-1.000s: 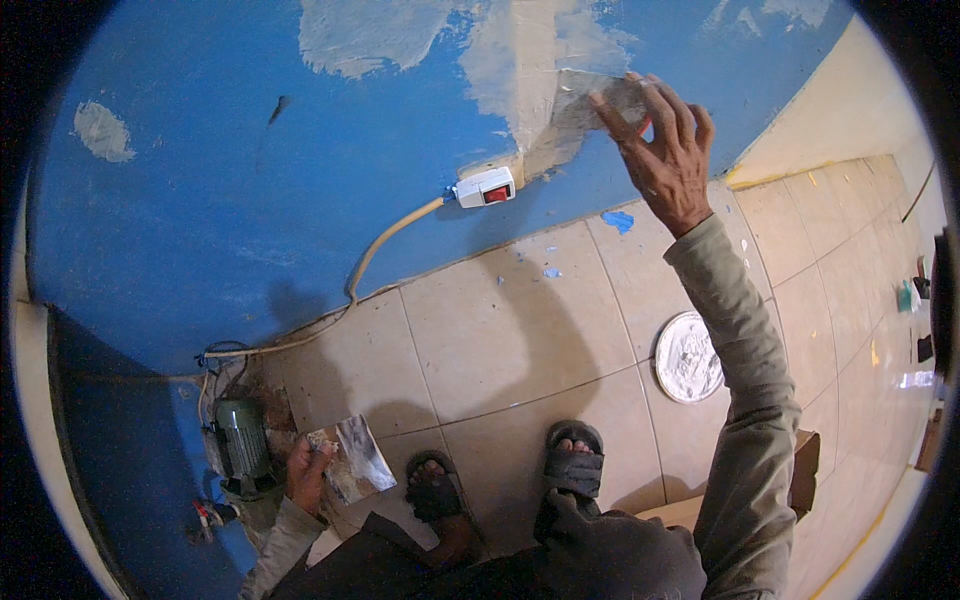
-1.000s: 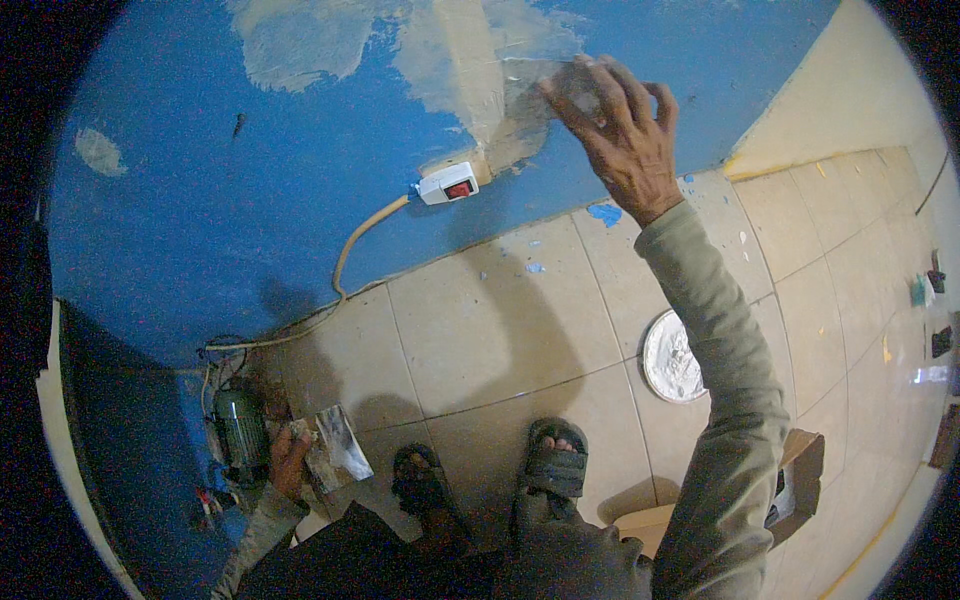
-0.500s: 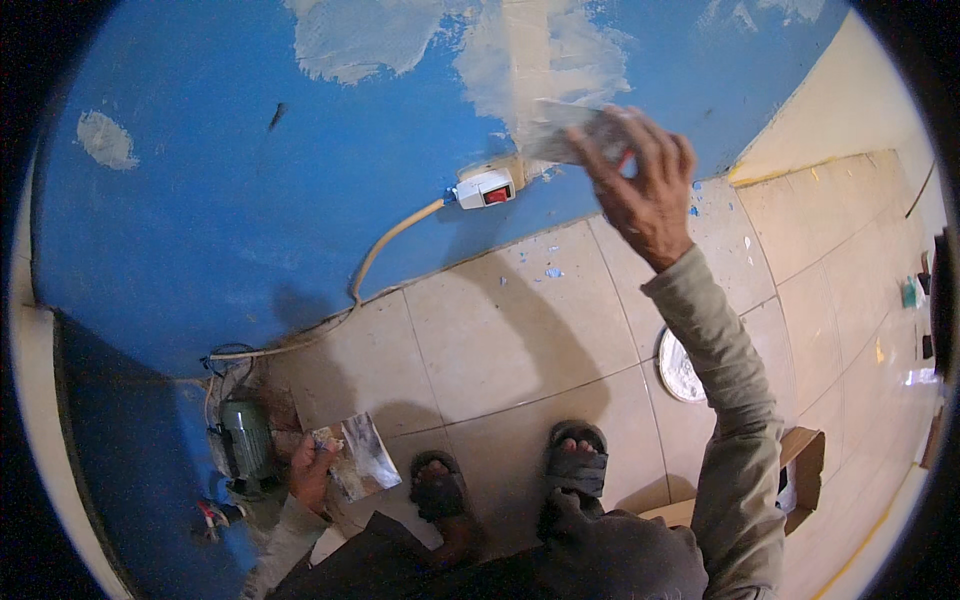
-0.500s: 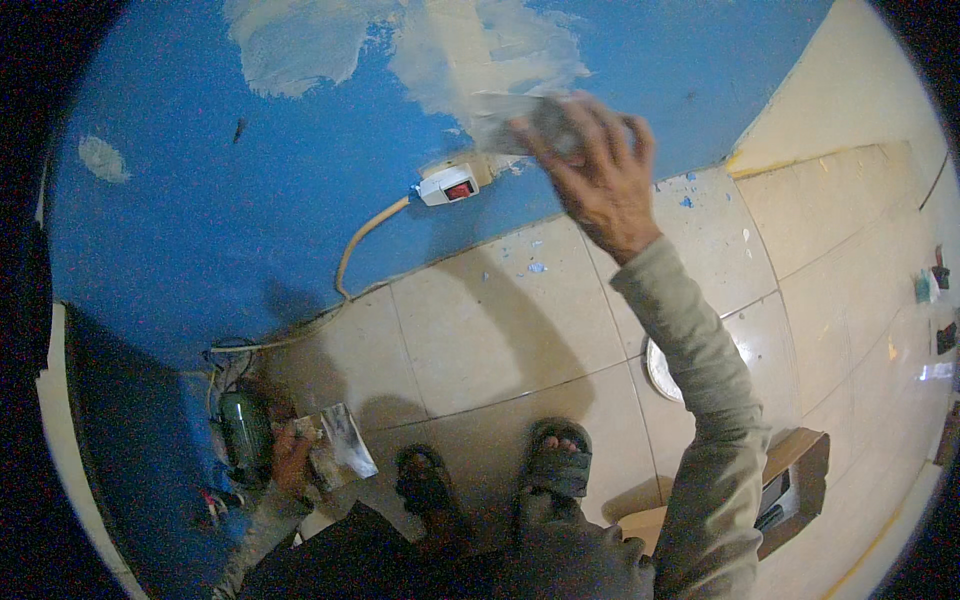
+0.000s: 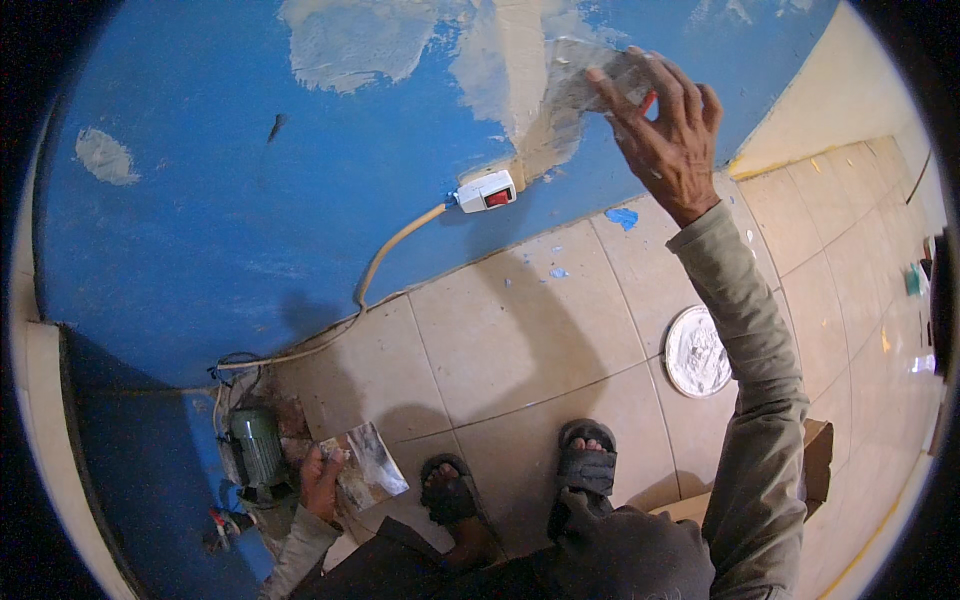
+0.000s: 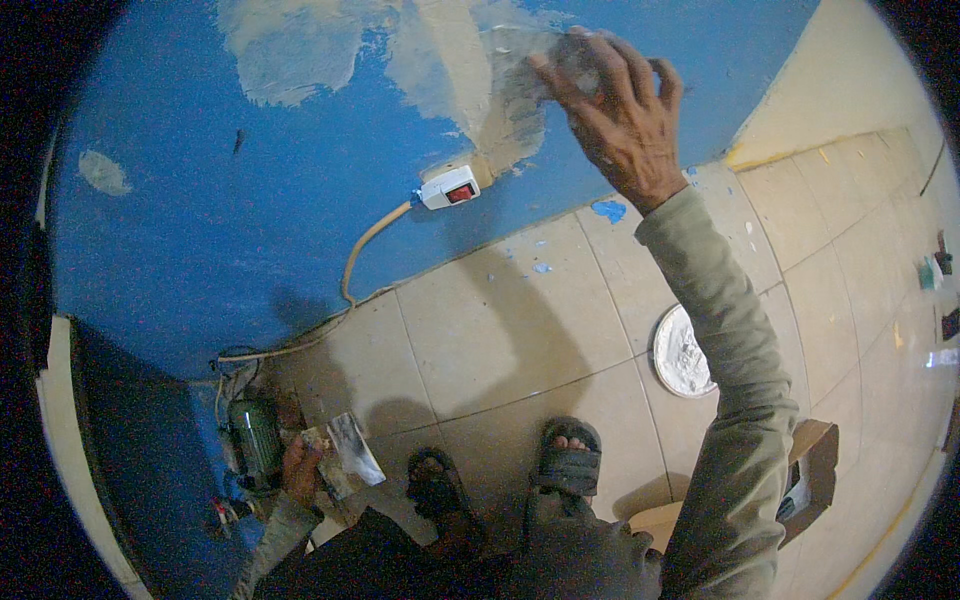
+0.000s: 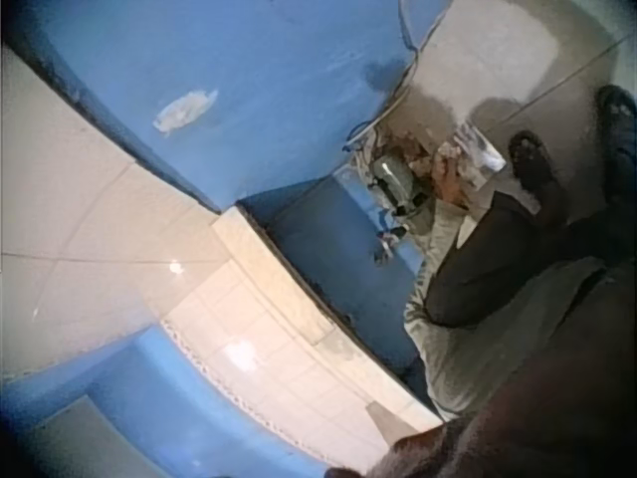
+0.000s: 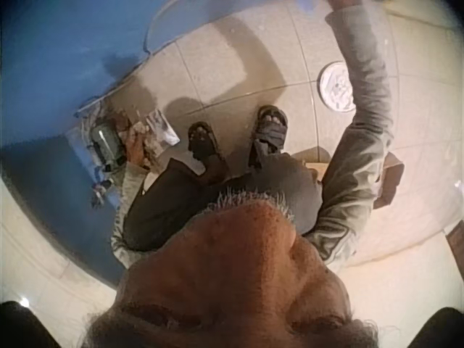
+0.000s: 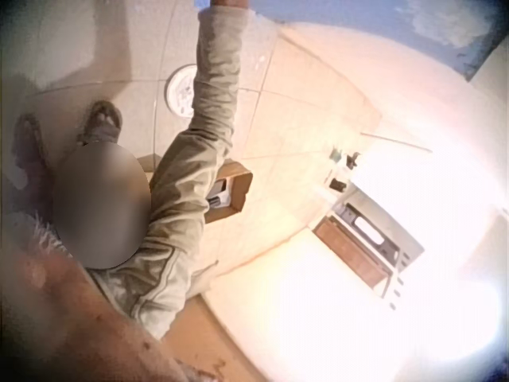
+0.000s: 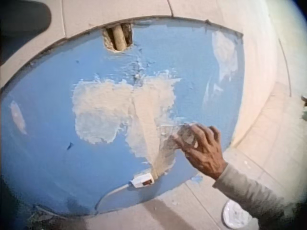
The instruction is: The person applies white filler paste to a blue wall using a putty knife. They scoop the paste from a container and spread it over damaged areas, smoothing the surface to repair the wall.
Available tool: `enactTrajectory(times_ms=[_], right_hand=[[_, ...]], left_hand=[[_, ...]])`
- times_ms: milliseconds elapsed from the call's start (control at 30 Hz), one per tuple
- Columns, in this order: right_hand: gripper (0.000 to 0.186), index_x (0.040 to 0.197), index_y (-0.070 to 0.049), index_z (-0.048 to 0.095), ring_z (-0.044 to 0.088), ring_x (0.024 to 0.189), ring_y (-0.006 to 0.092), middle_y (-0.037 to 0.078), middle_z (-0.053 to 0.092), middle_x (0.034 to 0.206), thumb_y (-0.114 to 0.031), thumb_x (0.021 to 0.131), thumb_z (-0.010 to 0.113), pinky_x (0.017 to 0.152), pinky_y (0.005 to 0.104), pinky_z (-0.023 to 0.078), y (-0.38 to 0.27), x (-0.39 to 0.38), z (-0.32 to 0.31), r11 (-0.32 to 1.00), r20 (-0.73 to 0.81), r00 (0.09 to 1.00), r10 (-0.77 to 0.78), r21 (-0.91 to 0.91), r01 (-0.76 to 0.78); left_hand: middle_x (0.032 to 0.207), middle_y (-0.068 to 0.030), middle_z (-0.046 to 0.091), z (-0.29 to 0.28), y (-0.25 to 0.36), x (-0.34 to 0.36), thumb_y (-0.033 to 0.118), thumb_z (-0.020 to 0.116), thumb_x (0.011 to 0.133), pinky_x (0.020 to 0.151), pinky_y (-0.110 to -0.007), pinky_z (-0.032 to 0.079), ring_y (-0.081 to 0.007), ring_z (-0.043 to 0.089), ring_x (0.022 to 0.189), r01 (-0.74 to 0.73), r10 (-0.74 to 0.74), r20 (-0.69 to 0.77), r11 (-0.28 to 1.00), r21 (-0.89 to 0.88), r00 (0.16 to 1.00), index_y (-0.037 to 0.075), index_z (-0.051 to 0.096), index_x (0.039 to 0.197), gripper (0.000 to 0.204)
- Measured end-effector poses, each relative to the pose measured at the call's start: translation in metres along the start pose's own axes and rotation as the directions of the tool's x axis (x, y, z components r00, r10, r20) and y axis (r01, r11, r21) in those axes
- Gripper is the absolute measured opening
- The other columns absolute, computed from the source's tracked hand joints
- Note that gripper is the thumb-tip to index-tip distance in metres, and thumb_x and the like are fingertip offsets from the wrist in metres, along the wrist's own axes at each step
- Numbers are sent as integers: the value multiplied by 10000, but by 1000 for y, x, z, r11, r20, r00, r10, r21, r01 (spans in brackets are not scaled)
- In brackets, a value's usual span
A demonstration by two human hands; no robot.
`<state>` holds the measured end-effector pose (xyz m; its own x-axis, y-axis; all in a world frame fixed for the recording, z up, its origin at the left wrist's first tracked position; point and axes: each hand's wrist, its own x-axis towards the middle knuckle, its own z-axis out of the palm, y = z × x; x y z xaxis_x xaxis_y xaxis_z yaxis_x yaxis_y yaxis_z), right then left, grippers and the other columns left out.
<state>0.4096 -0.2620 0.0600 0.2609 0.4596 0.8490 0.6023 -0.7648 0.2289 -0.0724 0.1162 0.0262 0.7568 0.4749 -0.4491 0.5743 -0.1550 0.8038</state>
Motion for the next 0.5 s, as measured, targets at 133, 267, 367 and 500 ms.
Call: enactTrajectory(times_ms=[133, 267, 367, 500], right_hand=[[622, 1393, -408, 484, 464, 1226, 250, 39, 474, 1391, -255, 828, 693, 986, 461, 324, 22, -15, -5, 995, -12, 996, 93, -46, -94], [652, 1390, -343, 508, 487, 1171, 264, 82, 507, 1313, -313, 784, 748, 951, 457, 357, 33, -42, -23, 954, 12, 954, 300, -9, -300], [731, 1392, -297, 512, 499, 1113, 275, 145, 526, 1231, -353, 718, 787, 911, 466, 374, 25, -34, -25, 907, -76, 909, 410, 138, -397], [582, 1286, -241, 631, 582, 962, 277, 171, 550, 1156, -498, 777, 750, 770, 425, 489, -14, 35, -28, 893, -106, 898, 426, 209, -399]], left_hand=[[1057, -35, 613, 4, 3, 3, 234, 564, 974, 868, -307, 442, -131, 558, 956, -11, 12, 17, 998, -70, 1000, 33, 548, 1177, 286], [1082, -42, 616, 8, 1, 3, 219, 565, 970, 882, -308, 441, -138, 561, 974, 4, -1, 11, 982, -189, 1000, 29, 545, 1190, 292], [1106, -46, 612, 7, 6, 1, 225, 574, 966, 901, -309, 436, -143, 559, 1004, 29, -27, 23, 991, -133, 999, 29, 538, 1206, 312], [1111, -43, 609, 1, -9, 3, 228, 582, 960, 921, -308, 423, -145, 552, 1034, 48, -46, 16, 987, -155, 999, 30, 536, 1211, 323]])
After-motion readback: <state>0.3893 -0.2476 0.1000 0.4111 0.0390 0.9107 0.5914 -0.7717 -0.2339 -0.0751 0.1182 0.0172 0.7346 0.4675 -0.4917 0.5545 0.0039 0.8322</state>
